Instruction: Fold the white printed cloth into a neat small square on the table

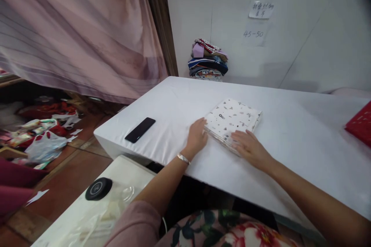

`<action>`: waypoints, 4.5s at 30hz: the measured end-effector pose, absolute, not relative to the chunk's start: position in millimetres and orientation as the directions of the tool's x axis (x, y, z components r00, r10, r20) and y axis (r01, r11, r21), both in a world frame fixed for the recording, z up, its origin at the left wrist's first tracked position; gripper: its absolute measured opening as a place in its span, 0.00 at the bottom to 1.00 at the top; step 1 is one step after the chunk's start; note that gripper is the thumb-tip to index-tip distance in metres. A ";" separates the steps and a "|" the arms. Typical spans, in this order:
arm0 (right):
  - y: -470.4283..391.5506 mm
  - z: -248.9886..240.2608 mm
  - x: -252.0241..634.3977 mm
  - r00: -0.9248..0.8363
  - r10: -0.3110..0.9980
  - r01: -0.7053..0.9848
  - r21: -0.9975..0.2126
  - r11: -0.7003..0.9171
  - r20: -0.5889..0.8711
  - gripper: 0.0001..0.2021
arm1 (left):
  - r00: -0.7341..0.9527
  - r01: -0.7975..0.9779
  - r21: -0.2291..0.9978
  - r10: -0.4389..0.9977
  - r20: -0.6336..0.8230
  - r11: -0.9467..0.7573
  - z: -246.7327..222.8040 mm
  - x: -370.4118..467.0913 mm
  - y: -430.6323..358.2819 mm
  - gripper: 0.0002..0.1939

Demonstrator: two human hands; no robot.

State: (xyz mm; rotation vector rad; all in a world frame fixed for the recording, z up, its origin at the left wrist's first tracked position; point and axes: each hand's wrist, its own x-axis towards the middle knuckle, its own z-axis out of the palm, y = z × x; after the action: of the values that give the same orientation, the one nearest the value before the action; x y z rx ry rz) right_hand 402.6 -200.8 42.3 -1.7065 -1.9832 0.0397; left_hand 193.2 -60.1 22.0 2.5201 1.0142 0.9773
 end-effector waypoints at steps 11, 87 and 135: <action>-208.4 0.6 391.3 -0.171 0.930 0.982 -0.020 0.187 0.325 0.20 | 0.448 0.561 0.685 0.866 0.220 -0.464 17.0 196.1 -21.0 0.23; -102.7 41.7 550.0 0.542 0.836 0.758 -0.381 -0.530 -0.084 0.25 | 0.655 0.729 0.140 0.742 0.144 -0.671 50.8 239.2 52.7 0.17; -226.3 -2.4 450.6 0.385 0.758 0.722 -0.683 0.107 0.526 0.10 | 0.710 0.401 0.281 0.489 0.507 -0.872 15.4 204.3 -74.2 0.11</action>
State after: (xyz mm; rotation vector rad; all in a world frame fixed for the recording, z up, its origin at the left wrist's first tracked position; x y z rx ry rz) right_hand 450.6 -226.3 -2.4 -1.6179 -1.3426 0.0438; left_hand 204.3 -74.2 15.4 2.7643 0.7244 0.8837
